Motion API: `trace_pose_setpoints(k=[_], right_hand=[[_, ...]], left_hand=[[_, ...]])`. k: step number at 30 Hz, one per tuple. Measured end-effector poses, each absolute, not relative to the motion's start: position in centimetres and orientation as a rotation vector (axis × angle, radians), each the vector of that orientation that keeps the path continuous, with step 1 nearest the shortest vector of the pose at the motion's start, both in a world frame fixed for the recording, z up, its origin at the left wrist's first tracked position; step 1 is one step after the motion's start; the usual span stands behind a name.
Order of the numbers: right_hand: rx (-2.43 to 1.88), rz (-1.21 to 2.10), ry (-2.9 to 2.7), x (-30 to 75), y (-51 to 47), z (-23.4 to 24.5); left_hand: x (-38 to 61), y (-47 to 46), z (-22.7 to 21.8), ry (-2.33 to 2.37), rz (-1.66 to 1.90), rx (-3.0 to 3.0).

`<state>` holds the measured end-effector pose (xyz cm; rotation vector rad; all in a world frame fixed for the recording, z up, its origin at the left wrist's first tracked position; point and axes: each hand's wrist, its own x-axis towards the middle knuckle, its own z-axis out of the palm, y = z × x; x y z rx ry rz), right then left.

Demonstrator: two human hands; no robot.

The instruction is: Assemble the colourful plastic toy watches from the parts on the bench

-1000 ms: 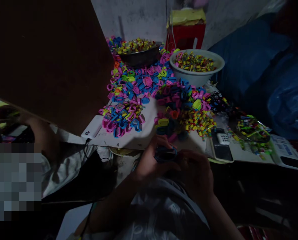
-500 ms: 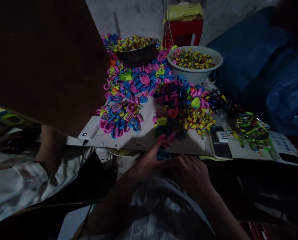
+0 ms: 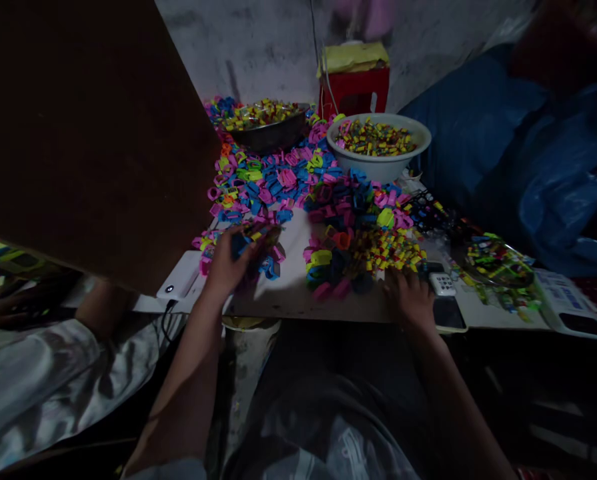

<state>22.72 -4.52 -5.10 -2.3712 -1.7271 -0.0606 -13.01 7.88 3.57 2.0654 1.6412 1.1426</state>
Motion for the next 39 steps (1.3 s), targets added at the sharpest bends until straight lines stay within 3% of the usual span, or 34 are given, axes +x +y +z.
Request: trace_pose_setpoints(k=[8,12,16,21,28,34,39], right_hand=[[-2.247,0.101,-1.800,22.3,-4.2,-6.8],[-2.237,0.046,-1.768,22.6,-4.4,-7.2],[-2.165,0.011,-1.822,23.1,-4.1,-7.4],[-1.977,-0.067,-1.776,23.5,-4.4,-8.1],[-1.945,-0.105,-1.762,22.9,-5.0,-8.8],[-1.798,0.098,-1.563,22.2,-5.4,-7.9],[-1.754,0.229,-1.392,21.8,-6.0,-7.7]], left_hand=[[-15.9,12.7,1.8,2.084,0.906,2.302],[-10.9,8.8,0.6,1.747,0.988,2.462],[-5.6,5.3,-1.8,1.386,0.750,2.470],[-3.6,4.8,-3.9,1.345,0.636,2.336],[-4.5,4.3,-2.4,1.308,0.800,2.167],[-3.6,1.0,-1.5,1.275,1.025,1.766],[-0.5,-2.4,-2.0,1.007,0.908,1.309]])
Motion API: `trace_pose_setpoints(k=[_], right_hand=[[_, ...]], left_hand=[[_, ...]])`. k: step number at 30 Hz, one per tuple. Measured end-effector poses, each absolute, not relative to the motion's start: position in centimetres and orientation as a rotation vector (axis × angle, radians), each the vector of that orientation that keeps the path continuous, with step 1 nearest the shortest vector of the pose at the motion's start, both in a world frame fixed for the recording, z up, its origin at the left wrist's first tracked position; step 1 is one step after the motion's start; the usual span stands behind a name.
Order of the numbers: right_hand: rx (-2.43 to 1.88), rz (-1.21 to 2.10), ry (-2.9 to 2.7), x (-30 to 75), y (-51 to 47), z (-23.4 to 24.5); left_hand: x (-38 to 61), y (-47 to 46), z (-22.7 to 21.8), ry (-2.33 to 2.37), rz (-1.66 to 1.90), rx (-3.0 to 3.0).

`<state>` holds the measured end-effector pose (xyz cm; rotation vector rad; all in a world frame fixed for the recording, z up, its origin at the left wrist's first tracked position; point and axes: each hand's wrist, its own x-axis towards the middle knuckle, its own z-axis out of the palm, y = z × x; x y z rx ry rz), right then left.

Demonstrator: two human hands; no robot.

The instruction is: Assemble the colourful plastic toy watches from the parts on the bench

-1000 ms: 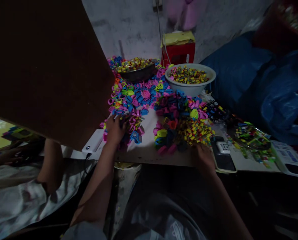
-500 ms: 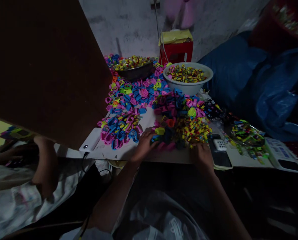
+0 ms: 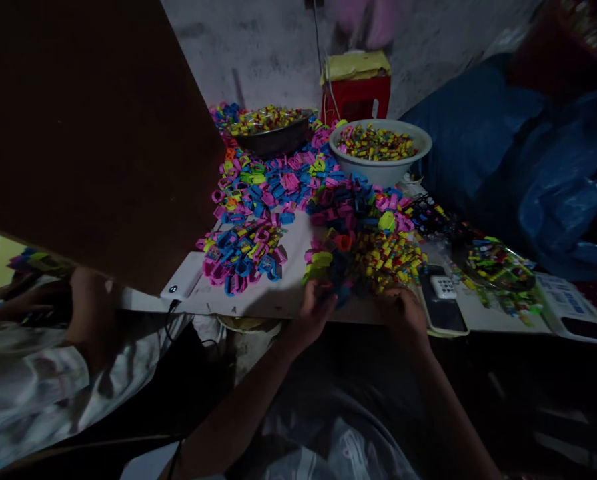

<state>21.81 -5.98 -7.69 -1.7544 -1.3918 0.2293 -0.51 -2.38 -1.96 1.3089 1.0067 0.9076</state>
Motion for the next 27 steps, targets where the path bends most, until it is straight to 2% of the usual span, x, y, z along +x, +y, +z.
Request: trace_pose_setpoints(k=[6,10,17,21,27], right_hand=[[-1.663,0.365,-1.332,21.1,-7.1,-7.5],[-1.487,0.480,-1.387,20.0,-8.3,-6.3],[-1.299,0.648,-1.602,17.0,-10.4,-3.9],[-1.309,0.733,-1.404,15.9,-11.5,-3.8],[-1.367,1.015,-1.176,15.0,-12.2,-3.9]], left_hand=[[1.0,-4.2,-2.6,0.728,0.476,0.746],[0.8,-3.7,-2.8,0.765,0.402,0.641],[1.7,-4.7,-2.2,0.804,0.581,1.082],[1.4,-5.9,-1.9,0.964,0.674,1.349],[0.2,-6.5,-2.1,0.983,0.639,1.361]])
